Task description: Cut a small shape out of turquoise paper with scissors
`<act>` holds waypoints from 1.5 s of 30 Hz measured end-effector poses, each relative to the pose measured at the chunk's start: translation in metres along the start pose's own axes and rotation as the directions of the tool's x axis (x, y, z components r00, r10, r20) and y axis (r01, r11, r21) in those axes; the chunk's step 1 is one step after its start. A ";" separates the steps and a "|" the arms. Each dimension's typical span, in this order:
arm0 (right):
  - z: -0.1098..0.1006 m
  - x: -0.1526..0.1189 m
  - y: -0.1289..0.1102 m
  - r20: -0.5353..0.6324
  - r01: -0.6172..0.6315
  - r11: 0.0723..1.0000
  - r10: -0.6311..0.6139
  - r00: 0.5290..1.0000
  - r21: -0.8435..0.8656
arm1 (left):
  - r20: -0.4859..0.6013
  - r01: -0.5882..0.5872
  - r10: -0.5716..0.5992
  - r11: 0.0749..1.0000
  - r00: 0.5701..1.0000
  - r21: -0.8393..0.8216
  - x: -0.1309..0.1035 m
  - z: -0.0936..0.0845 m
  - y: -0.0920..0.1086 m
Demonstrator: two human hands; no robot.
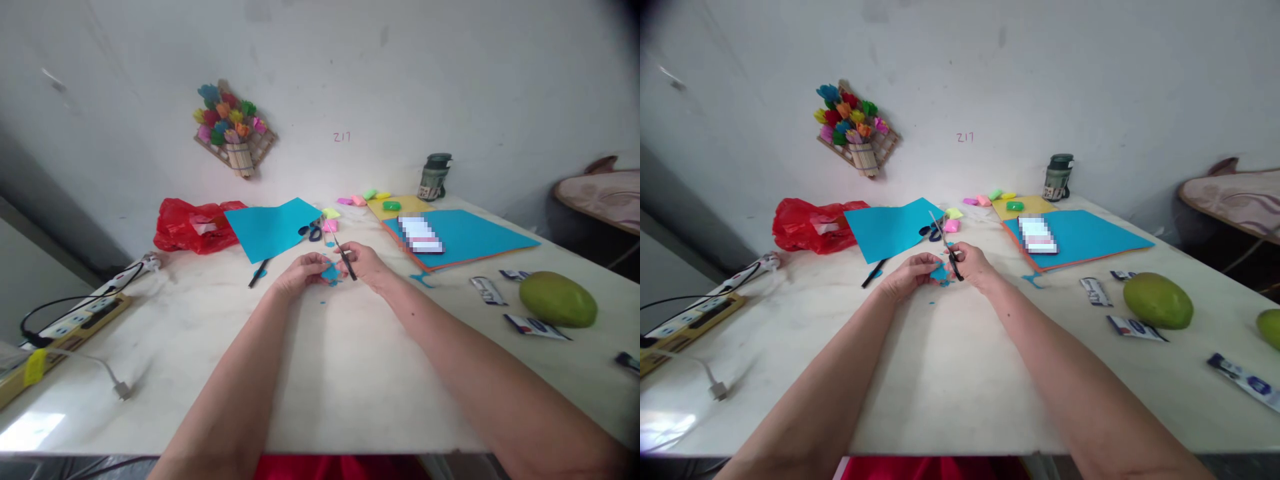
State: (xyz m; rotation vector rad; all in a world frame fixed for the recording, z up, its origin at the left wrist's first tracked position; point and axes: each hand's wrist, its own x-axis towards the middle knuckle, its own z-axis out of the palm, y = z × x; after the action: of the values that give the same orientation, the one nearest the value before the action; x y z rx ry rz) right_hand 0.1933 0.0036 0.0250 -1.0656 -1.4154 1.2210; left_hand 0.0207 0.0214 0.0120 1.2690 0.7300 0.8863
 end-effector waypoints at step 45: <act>-0.059 -0.004 -0.007 0.407 -0.092 0.937 0.234 0.883 -0.338 | -0.333 -0.125 0.105 0.992 0.937 -0.037 -0.002 -0.019 0.005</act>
State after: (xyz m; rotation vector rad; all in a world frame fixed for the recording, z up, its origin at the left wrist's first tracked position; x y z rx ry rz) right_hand 0.2520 0.0086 0.0346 -1.1876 -1.9514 1.4619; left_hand 0.0031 0.0295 0.0140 1.1319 0.8934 1.2276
